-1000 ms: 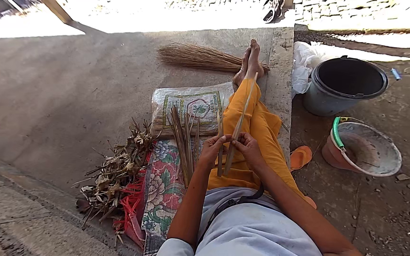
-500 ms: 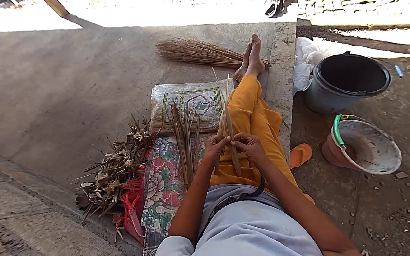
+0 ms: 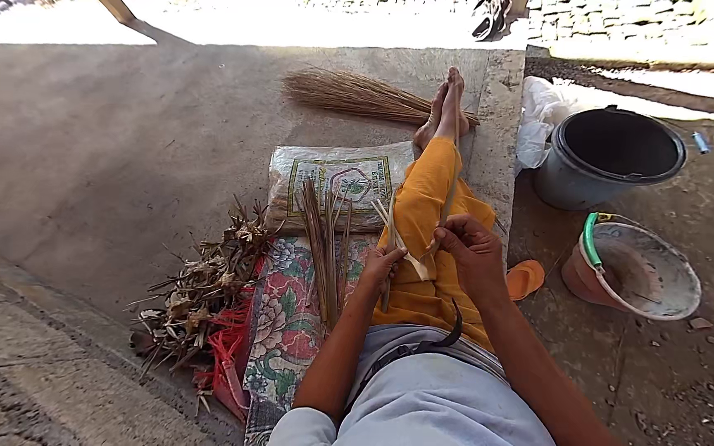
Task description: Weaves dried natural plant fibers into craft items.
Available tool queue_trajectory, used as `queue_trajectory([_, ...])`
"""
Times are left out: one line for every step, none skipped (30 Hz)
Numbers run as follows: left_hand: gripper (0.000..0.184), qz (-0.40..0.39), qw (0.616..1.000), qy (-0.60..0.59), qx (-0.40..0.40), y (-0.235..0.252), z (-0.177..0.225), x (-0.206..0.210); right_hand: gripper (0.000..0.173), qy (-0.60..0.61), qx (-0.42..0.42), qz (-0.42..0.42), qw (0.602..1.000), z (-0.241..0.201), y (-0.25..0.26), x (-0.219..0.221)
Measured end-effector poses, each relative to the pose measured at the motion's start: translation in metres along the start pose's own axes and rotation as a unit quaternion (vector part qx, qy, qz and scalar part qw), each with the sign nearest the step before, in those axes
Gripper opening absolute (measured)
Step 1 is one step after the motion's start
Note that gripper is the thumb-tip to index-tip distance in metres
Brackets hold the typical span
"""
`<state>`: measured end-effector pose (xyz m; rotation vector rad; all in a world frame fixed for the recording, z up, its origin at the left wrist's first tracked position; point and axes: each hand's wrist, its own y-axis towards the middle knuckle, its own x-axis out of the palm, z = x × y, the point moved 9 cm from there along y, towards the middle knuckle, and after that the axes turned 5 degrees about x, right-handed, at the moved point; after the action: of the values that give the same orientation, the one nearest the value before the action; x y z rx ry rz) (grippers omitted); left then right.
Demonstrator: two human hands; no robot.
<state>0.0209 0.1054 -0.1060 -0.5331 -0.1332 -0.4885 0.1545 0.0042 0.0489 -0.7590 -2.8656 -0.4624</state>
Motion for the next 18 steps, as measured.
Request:
queue_trajectory([0.008,0.002,1.0,0.002,-0.002,0.0,0.0,-0.001,0.011,0.023,-0.028,-0.001,0.999,-0.022,-0.001,-0.004])
queue_trajectory([0.008,0.006,1.0,0.004,-0.005,0.001,0.0,-0.002,0.011,0.043,-0.062,-0.004,0.997,-0.046,-0.004,-0.008])
queue_trajectory([0.009,0.009,1.0,0.004,-0.008,0.001,0.0,-0.003,0.011,0.061,-0.098,-0.006,0.993,-0.069,-0.006,-0.012])
queue_trajectory([0.009,0.013,1.0,0.003,-0.011,0.001,-0.001,-0.003,0.011,0.08,-0.131,-0.003,0.988,-0.09,-0.009,-0.016])
queue_trajectory([0.009,0.017,1.0,0.0,-0.012,0.0,-0.001,-0.003,0.01,0.089,-0.157,0.008,0.984,-0.107,-0.012,-0.022])
queue_trajectory([0.009,0.019,1.0,-0.004,-0.009,0.0,0.0,-0.002,0.009,0.092,-0.168,0.023,0.981,-0.116,-0.012,-0.028])
queue_trajectory([0.009,0.018,1.0,-0.005,0.0,-0.001,0.001,-0.002,0.008,0.087,-0.162,0.037,0.982,-0.118,-0.01,-0.033])
queue_trajectory([0.008,0.015,1.0,-0.003,0.014,-0.002,0.005,-0.001,0.01,0.071,-0.134,0.049,0.987,-0.109,-0.005,-0.037])
queue_trajectory([0.008,0.009,0.999,0.003,0.032,-0.004,0.009,0.0,0.011,0.047,-0.087,0.053,0.994,-0.09,0.002,-0.041])
queue_trajectory([0.008,0.003,0.999,0.007,0.053,-0.007,0.015,0.001,0.013,0.023,-0.024,0.055,0.998,-0.062,0.009,-0.045])
queue_trajectory([0.008,-0.004,0.997,0.006,0.07,-0.01,0.021,0.002,0.013,-0.004,0.05,0.059,0.997,-0.026,0.013,-0.05])
queue_trajectory([0.008,-0.011,0.996,0.0,0.086,-0.013,0.027,0.003,0.009,-0.032,0.125,0.059,0.99,0.013,0.015,-0.053])
queue_trajectory([0.008,-0.019,0.995,-0.004,0.099,-0.016,0.033,0.004,0.005,-0.069,0.194,0.045,0.978,0.052,0.013,-0.056])
queue_trajectory([0.008,-0.027,0.994,-0.005,0.109,-0.02,0.038,0.005,0.008,-0.118,0.247,0.016,0.962,0.087,0.009,-0.056])
queue_trajectory([0.007,-0.033,0.993,-0.005,0.117,-0.023,0.043,0.007,0.014,-0.174,0.282,-0.017,0.944,0.112,0.003,-0.054])
queue_trajectory([0.007,-0.042,0.991,-0.003,0.123,-0.026,0.047,0.009,0.02,-0.233,0.292,-0.044,0.926,0.126,-0.001,-0.051])
queue_trajectory([0.007,-0.049,0.99,0.0,0.129,-0.028,0.05,0.011,0.026,-0.292,0.278,-0.058,0.913,0.128,-0.001,-0.048])
queue_trajectory([0.007,-0.055,0.99,0.005,0.132,-0.03,0.051,0.012,0.031,-0.329,0.252,-0.062,0.908,0.121,0.001,-0.043])
